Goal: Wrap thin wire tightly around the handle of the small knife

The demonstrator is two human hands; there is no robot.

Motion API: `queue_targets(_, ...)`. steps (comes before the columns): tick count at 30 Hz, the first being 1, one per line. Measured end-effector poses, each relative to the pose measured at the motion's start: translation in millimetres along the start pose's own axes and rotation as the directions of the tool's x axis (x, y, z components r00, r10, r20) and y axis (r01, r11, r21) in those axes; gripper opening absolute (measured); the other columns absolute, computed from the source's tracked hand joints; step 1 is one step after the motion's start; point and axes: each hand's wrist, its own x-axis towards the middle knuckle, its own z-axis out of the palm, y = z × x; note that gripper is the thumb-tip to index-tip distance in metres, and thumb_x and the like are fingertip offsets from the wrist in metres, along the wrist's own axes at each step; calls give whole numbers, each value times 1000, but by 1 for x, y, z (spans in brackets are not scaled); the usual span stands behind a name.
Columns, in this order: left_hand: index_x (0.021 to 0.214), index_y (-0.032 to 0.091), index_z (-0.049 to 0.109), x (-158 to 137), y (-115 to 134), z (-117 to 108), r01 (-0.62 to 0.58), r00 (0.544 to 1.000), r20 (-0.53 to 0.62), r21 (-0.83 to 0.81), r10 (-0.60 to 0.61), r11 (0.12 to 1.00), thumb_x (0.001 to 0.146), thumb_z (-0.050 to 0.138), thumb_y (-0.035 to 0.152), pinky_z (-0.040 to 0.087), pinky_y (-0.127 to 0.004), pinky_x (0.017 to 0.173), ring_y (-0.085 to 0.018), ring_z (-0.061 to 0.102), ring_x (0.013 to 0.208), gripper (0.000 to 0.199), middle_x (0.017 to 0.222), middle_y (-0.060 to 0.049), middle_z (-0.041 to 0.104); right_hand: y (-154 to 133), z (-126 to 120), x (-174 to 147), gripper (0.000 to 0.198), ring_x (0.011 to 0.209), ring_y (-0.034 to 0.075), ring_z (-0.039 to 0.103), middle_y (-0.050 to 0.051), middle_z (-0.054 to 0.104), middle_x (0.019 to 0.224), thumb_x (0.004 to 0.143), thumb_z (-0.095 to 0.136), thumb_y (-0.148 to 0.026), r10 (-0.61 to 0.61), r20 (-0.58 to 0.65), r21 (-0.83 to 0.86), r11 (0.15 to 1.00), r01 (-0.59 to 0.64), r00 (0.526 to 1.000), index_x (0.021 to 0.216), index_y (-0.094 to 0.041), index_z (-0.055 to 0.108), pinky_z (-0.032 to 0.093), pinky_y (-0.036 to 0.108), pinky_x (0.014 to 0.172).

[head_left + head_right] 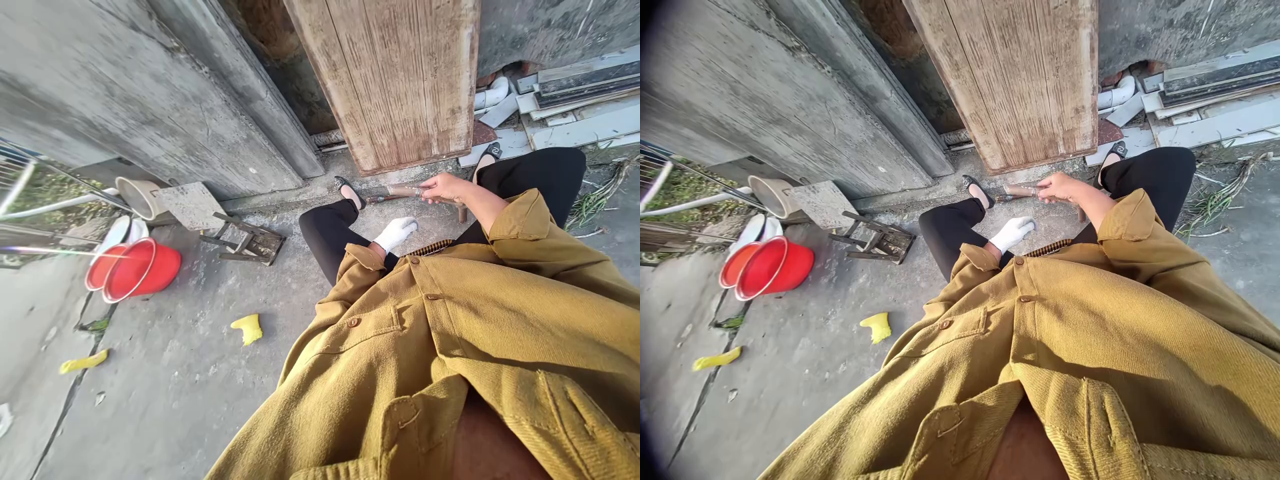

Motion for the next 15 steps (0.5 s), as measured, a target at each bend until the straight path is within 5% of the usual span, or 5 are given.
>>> queue_targets(3,107,22,79,3,1,4,-38,998,53,43,36,998,112,50,46,52,-45,89,-28,65,96,38,86,-8,78,-2,18,5,50,93,20,75,12,83,117,99,72,-25,77,3,-348,935,-71,997,148,-19,76,55,28,79)
queue_targets(6,105,25,78,0,-1,6,-74,997,41,96,70,993,110,55,43,50,-43,91,-28,66,101,30,93,-8,80,-1,32,9,36,102,27,76,13,83,114,94,78,-28,81,95,-710,704,10,992,128,-21,87,51,32,82)
queue_targets(8,107,26,78,-2,-4,6,-91,996,24,153,88,984,109,56,41,49,-42,93,-29,67,106,26,97,-8,81,4,36,10,29,98,26,75,11,83,107,89,82,-26,121,219,-775,625,97,968,117,-23,91,48,32,80)
queue_targets(15,114,25,78,4,-14,-1,-71,996,-46,113,76,991,112,53,44,48,-45,99,-30,64,111,32,106,-9,82,11,24,10,51,74,17,68,2,77,79,84,78,-22,173,518,-611,760,221,838,134,-18,84,44,26,71)
